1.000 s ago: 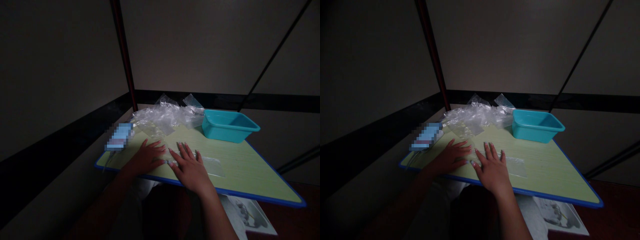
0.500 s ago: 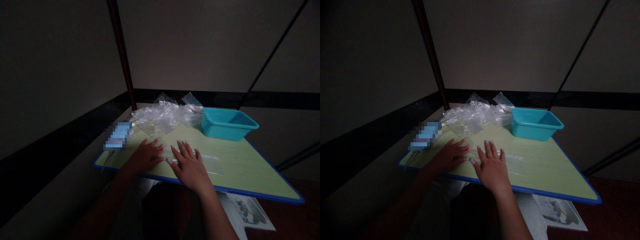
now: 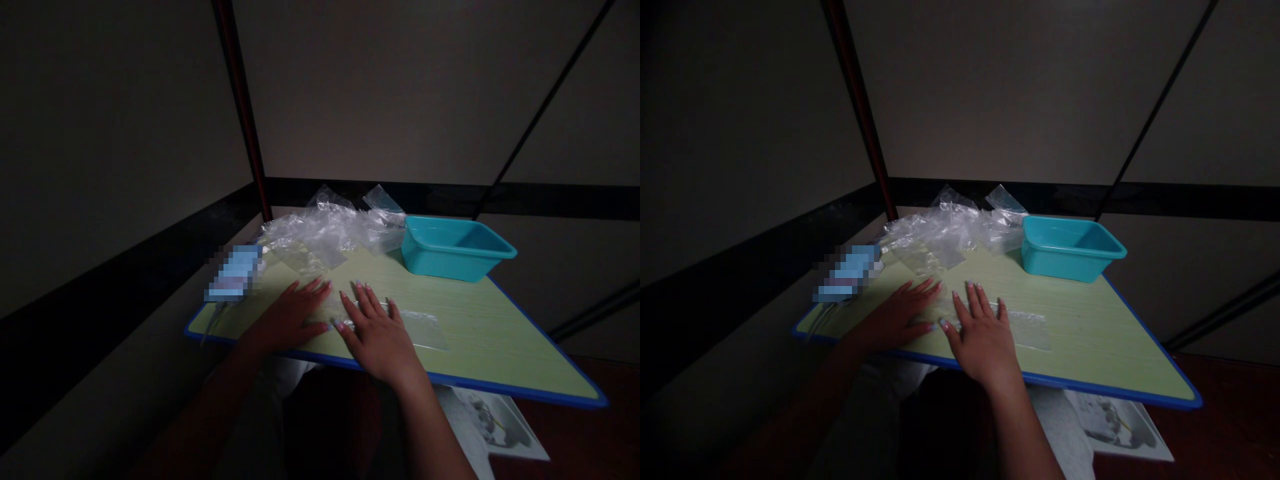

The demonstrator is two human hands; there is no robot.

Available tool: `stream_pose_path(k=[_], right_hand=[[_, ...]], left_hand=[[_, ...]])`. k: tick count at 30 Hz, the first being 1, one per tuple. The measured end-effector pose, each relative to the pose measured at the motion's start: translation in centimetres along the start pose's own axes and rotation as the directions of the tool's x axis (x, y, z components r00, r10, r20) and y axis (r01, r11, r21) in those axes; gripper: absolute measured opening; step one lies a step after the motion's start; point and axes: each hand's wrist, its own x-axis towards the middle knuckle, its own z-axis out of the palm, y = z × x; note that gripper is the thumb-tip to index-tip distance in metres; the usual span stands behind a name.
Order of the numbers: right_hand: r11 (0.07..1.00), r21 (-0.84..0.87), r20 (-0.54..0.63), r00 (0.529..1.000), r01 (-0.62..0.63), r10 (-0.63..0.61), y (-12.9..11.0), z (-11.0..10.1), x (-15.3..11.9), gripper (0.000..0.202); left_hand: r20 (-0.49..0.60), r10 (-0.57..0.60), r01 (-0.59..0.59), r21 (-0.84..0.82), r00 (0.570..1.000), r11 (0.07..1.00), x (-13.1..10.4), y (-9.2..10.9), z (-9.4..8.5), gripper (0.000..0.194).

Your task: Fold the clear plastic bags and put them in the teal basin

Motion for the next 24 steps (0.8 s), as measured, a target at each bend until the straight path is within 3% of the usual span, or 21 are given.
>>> stream_pose_path(k=[8,15,24], right_hand=[[1.0,-0.005,0.006,1.0,0.004,-0.004,0.0,0.0,0.0,0.059],[0.999,0.034,-0.054,0.998,0.02,-0.018,0.4,0.7,0.1,0.061],[0.998,0.061,-0.069,0.997,0.023,-0.019,0.3,1.0,0.2,0.06]], left_hand=[[0.067,0.024,-0.023,-0.02,0.997,1.0,0.2,0.0,-0.2,0.057],[0.07,-0.025,0.027,-0.015,0.997,1.0,0.2,0.3,-0.4,0.066],[0.096,-0.045,0.048,-0.03,0.994,0.998,0.4,0.3,-0.5,0.056]])
